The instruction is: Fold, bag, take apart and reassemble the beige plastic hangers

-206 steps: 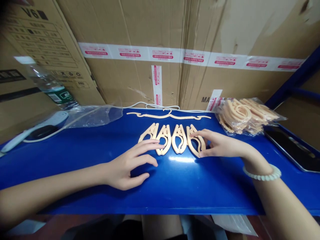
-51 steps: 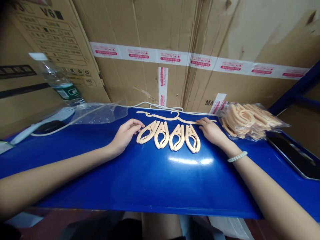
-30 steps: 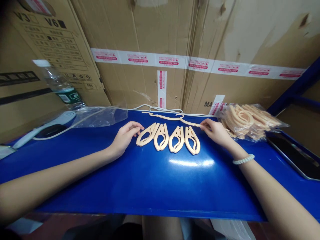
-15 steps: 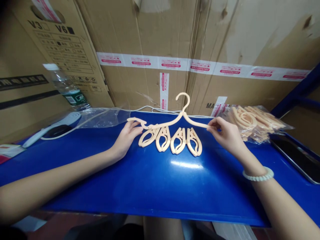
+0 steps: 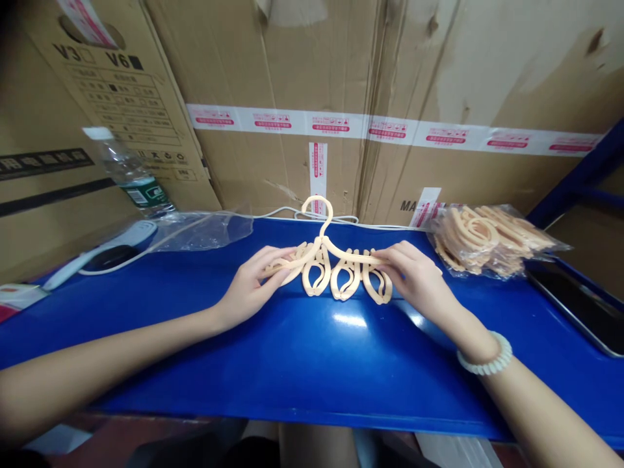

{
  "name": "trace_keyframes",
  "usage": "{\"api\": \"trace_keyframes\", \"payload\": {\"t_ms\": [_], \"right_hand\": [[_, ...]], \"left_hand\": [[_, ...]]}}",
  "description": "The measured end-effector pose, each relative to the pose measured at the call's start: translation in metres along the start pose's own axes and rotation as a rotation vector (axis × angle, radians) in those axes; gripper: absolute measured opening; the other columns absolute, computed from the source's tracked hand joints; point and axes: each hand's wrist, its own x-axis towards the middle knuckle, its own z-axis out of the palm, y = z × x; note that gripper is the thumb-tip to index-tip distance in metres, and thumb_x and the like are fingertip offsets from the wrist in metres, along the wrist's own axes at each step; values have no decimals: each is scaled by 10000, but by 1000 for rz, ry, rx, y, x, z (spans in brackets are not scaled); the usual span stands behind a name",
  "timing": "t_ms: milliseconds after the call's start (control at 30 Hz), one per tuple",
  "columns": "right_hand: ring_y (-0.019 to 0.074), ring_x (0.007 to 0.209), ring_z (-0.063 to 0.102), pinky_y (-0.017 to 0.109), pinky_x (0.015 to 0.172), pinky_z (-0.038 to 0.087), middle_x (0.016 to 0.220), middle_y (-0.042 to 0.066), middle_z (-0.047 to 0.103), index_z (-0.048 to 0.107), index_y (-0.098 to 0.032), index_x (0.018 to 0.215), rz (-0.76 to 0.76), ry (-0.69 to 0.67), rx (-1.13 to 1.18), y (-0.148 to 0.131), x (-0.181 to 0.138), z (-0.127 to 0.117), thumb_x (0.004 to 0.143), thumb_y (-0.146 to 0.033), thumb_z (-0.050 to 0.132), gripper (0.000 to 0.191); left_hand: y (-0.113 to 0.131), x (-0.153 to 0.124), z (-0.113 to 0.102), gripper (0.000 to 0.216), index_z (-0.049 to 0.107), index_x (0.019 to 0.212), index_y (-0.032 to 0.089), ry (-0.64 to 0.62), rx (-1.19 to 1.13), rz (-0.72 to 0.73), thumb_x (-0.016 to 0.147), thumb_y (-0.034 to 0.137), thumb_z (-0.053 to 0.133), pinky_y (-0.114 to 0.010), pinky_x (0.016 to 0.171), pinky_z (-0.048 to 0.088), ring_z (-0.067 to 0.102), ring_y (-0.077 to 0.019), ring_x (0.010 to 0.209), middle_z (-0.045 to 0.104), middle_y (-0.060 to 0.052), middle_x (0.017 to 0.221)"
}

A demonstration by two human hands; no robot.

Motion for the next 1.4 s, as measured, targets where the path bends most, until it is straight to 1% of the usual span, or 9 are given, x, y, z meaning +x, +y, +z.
{"api": "trace_keyframes", "payload": {"t_ms": [133, 267, 367, 467, 600, 867, 1067, 1267, 1400], "right_hand": [[290, 844, 612, 407, 725, 485, 951, 103, 752, 692, -207, 1132, -101, -26, -286, -1, 0, -3, 1020, -243, 482, 241], [235, 689, 646, 353, 574, 405, 1039, 81, 773, 689, -218, 1156, -33, -64, -543, -8, -7, -5, 982, -130, 438, 318], [201, 581, 633, 346, 506, 363, 1114, 63, 772, 683, -240, 1174, 12, -57, -625, -11, -10, -5, 950, -99, 444, 357], [231, 678, 688, 349, 540, 429, 1172, 94, 754, 686, -224, 1186, -10, -37, -612, -12, -10, -5, 958, -106, 433, 361], [292, 957, 711, 368, 673, 544, 1301, 125, 676, 677, -237, 1248, -12, -20, -460, -11, -9, -2, 970, -132, 438, 380], [231, 867, 694, 398, 762, 624, 1265, 137, 590, 638, -272, 1311, 160, 208, 82, -13, -3, 4, 976, -280, 591, 339], [285, 929, 722, 453, 860, 626, 1069, 84, 762, 720, -233, 1169, 395, 102, 443, -2, -2, 2, 912, -396, 674, 308], [244, 786, 713, 414, 770, 628, 1000, 69, 775, 760, -244, 1063, 485, 118, 524, 5, 0, -2, 885, -465, 711, 288], [207, 700, 693, 365, 691, 620, 862, 52, 745, 723, -232, 1053, 528, 80, 723, -4, 1, 6, 867, -480, 739, 310]], "left_hand": [[-3, 1, 1, 300, 657, 1245, 215, 50, -22, -34, 957, 275, 598, -348, 970, 515, 636, -219, 1131, 662, -87, 1194], [-4, 0, 1, 282, 657, 1206, 217, 62, -55, -99, 935, 293, 632, -352, 960, 520, 639, -231, 1134, 680, -78, 1197], [-3, 0, 1, 281, 655, 1186, 215, 72, -70, -136, 919, 303, 649, -363, 964, 523, 646, -237, 1122, 690, -76, 1201], [-2, 1, 1, 266, 661, 1168, 219, 70, -69, -135, 916, 302, 649, -355, 942, 528, 648, -234, 1110, 696, -71, 1182], [-2, 1, 1, 220, 677, 1129, 223, 77, -53, -122, 933, 308, 623, -357, 957, 524, 647, -231, 1105, 694, -71, 1158], [-3, 1, -1, 206, 686, 1111, 213, 100, -117, -161, 942, 303, 611, -365, 972, 528, 656, -230, 1079, 685, -79, 1155], [-4, 4, 0, 349, 634, 1141, 188, 124, -286, -251, 833, 327, 724, -355, 882, 580, 702, -230, 994, 707, -83, 1080], [-5, 9, 0, 489, 593, 1126, 179, 218, -477, -344, 718, 325, 818, -374, 828, 618, 743, -236, 896, 738, -70, 982], [-2, 7, 1, 461, 598, 1085, 176, 131, -551, -375, 710, 303, 833, -353, 768, 630, 749, -224, 820, 762, -66, 924]]}}
